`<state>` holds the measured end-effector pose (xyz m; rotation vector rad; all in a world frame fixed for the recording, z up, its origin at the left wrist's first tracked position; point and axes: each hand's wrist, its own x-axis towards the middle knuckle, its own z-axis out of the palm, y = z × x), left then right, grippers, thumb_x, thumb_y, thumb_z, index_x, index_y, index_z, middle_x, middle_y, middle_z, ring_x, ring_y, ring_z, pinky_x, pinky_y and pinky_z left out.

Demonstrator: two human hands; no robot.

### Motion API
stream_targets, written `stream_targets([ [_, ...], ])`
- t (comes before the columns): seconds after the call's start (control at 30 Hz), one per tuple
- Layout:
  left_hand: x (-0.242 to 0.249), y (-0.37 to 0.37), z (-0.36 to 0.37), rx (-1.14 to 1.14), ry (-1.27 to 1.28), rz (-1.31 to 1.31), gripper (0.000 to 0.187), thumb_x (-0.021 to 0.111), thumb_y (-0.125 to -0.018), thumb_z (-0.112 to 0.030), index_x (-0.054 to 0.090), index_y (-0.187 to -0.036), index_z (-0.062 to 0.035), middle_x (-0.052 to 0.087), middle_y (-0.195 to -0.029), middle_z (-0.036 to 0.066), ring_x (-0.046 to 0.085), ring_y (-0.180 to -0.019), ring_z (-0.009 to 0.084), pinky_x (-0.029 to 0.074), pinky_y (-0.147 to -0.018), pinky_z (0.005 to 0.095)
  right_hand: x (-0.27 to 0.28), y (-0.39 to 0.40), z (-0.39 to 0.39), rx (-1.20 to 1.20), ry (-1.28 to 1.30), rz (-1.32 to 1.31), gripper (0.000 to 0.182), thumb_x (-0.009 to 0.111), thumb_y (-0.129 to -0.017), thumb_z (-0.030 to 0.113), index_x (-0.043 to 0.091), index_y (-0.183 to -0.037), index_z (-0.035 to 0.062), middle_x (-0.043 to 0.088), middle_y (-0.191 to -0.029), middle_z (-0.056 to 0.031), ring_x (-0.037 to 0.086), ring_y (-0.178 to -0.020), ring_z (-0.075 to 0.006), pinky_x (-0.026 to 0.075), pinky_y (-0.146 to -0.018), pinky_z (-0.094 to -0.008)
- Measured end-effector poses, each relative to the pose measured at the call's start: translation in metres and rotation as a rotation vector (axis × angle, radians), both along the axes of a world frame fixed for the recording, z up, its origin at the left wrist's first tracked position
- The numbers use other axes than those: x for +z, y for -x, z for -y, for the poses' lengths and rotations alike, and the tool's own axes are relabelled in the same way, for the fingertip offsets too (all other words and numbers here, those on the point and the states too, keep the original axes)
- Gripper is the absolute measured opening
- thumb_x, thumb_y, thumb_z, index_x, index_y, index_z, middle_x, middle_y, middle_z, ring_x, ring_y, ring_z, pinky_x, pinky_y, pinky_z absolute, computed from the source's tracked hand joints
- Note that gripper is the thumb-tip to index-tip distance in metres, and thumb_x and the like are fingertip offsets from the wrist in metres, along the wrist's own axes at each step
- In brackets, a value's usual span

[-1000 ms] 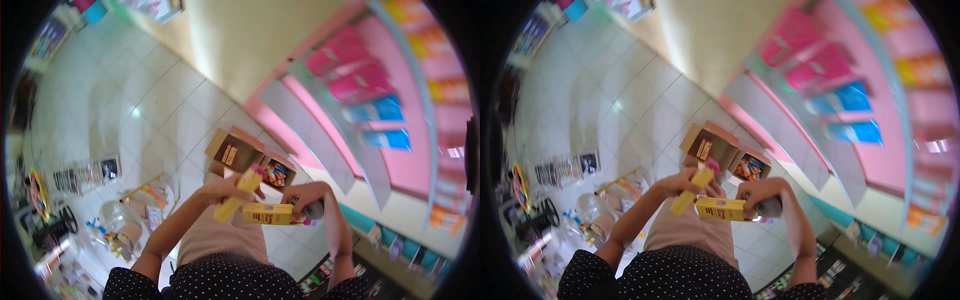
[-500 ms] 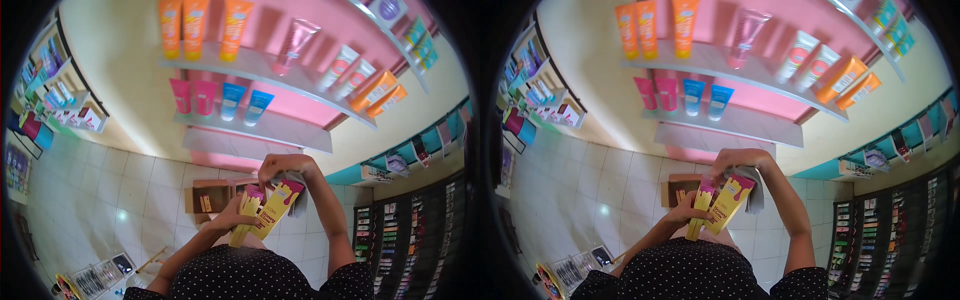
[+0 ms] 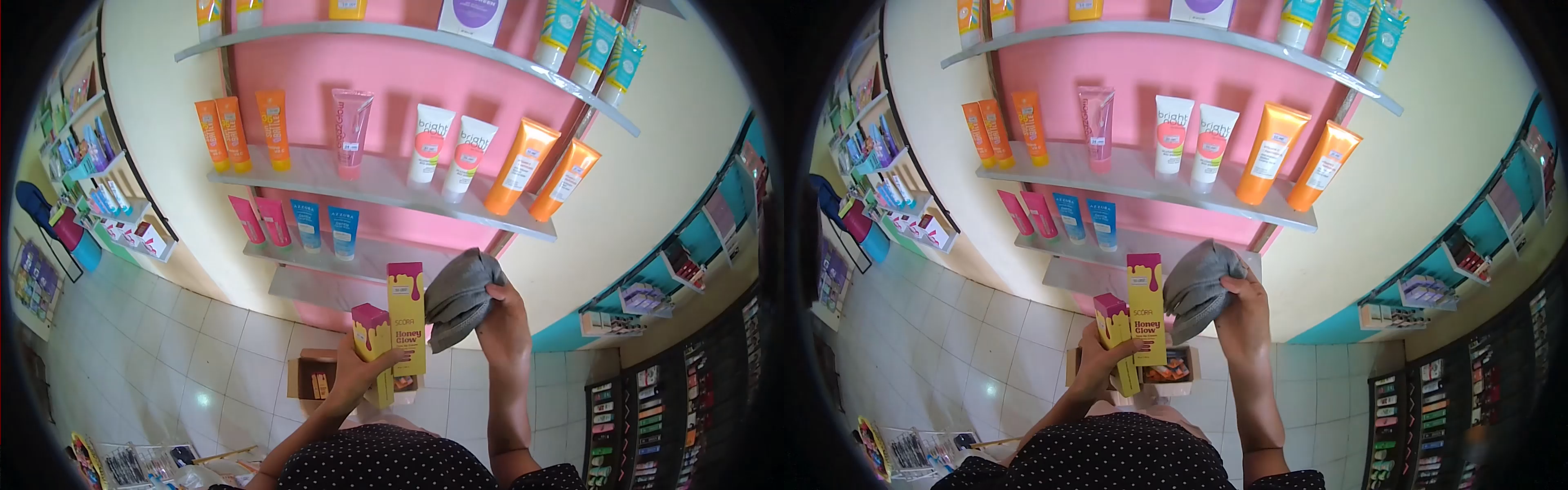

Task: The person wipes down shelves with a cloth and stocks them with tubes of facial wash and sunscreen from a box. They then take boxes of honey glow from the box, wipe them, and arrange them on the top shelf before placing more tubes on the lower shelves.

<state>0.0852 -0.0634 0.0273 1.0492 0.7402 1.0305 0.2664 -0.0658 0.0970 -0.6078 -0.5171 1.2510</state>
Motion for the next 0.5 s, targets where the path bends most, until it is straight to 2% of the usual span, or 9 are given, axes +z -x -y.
stream_targets([
  [0.03, 0.003, -0.003, 0.003, 0.013, -0.011, 0.003, 0.040, 0.061, -0.066, -0.001, 0.042, -0.100, 0.0053, 0.058, -0.088, 0.015, 0.060, -0.072, 0.0203, 0.051, -0.068, 0.0311, -0.001, 0.003, 0.000, 0.013, -0.011, 0.003, 0.029, 0.047, -0.067, -0.001, 0.048, -0.096, -0.0007, 0.052, -0.091, -0.0098, 0.051, -0.088, -0.0198, 0.039, -0.081, -0.0299],
  [0.1, 0.008, -0.007, 0.006, 0.055, 0.003, -0.045, 0.039, 0.063, -0.064, -0.001, 0.044, -0.097, 0.0051, 0.058, -0.087, 0.015, 0.060, -0.073, 0.0198, 0.051, -0.066, 0.0308, -0.005, 0.014, 0.001, -0.478, -0.069, 0.536, 0.027, 0.052, -0.069, 0.001, 0.049, -0.095, -0.0012, 0.051, -0.089, -0.0082, 0.050, -0.083, -0.0170, 0.039, -0.078, -0.0276],
  [0.13, 0.013, -0.009, 0.009, 0.092, -0.049, -0.060, 0.039, 0.066, -0.064, -0.004, 0.045, -0.097, 0.0014, 0.057, -0.086, 0.010, 0.057, -0.076, 0.0150, 0.049, -0.067, 0.0255, -0.001, 0.024, 0.007, -0.516, -0.063, 0.640, 0.028, 0.058, -0.066, 0.001, 0.051, -0.094, -0.0010, 0.050, -0.084, -0.0072, 0.049, -0.079, -0.0164, 0.038, -0.074, -0.0269],
  [0.17, 0.013, -0.012, 0.009, 0.103, -0.072, -0.053, 0.039, 0.066, -0.064, -0.004, 0.045, -0.097, 0.0014, 0.057, -0.086, 0.010, 0.057, -0.076, 0.0150, 0.049, -0.067, 0.0255, -0.021, 0.026, 0.001, -0.737, -0.204, 1.054, 0.028, 0.061, -0.063, 0.002, 0.054, -0.090, 0.0013, 0.050, -0.083, -0.0079, 0.048, -0.076, -0.0174, 0.039, -0.070, -0.0275],
  [0.2, 0.011, -0.015, 0.010, 0.167, -0.162, -0.130, 0.039, 0.066, -0.063, -0.004, 0.047, -0.095, 0.0008, 0.057, -0.084, 0.009, 0.057, -0.074, 0.0135, 0.048, -0.065, 0.0250, -0.030, 0.040, 0.000, -0.746, -0.343, 1.156, 0.026, 0.063, -0.061, 0.004, 0.058, -0.086, 0.0052, 0.050, -0.084, -0.0083, 0.047, -0.077, -0.0208, 0.038, -0.069, -0.0306],
  [0.27, 0.003, -0.015, 0.004, 0.280, -0.274, -0.172, 0.036, 0.068, -0.058, -0.005, 0.051, -0.089, -0.0012, 0.057, -0.080, 0.005, 0.054, -0.069, 0.0095, 0.047, -0.062, 0.0249, -0.042, 0.052, 0.010, -0.724, -0.444, 1.612, 0.040, 0.065, -0.053, 0.009, 0.060, -0.093, 0.0136, 0.050, -0.091, -0.0055, 0.045, -0.083, -0.0241, 0.034, -0.074, -0.0349],
  [0.33, 0.017, -0.006, -0.002, 0.237, -0.223, -0.045, 0.036, 0.068, -0.057, -0.003, 0.051, -0.089, -0.0019, 0.057, -0.080, 0.006, 0.055, -0.070, 0.0103, 0.048, -0.060, 0.0256, -0.055, 0.055, 0.013, -0.633, -0.477, 1.554, 0.044, 0.064, -0.051, 0.010, 0.060, -0.094, 0.0158, 0.050, -0.094, -0.0044, 0.044, -0.084, -0.0233, 0.034, -0.074, -0.0325],
  [0.4, 0.027, -0.004, -0.003, 0.236, -0.468, -0.172, 0.033, 0.064, -0.063, -0.007, 0.048, -0.092, -0.0028, 0.057, -0.079, 0.007, 0.055, -0.068, 0.0121, 0.048, -0.057, 0.0247, -0.058, 0.051, 0.013, -0.639, -0.551, 1.545, 0.047, 0.063, -0.048, 0.009, 0.060, -0.094, 0.0159, 0.051, -0.093, -0.0038, 0.043, -0.084, -0.0227, 0.035, -0.074, -0.0326],
  [0.5, 0.006, -0.006, -0.009, 0.217, -0.478, -0.210, 0.042, 0.070, -0.057, -0.014, 0.050, -0.091, 0.0004, 0.057, -0.087, 0.009, 0.056, -0.073, 0.0131, 0.047, -0.063, 0.0259, -0.038, 0.046, -0.001, -0.747, -0.472, 1.365, 0.032, 0.060, -0.059, 0.003, 0.059, -0.090, 0.0100, 0.052, -0.091, -0.0049, 0.045, -0.083, -0.0198, 0.037, -0.073, -0.0308],
])
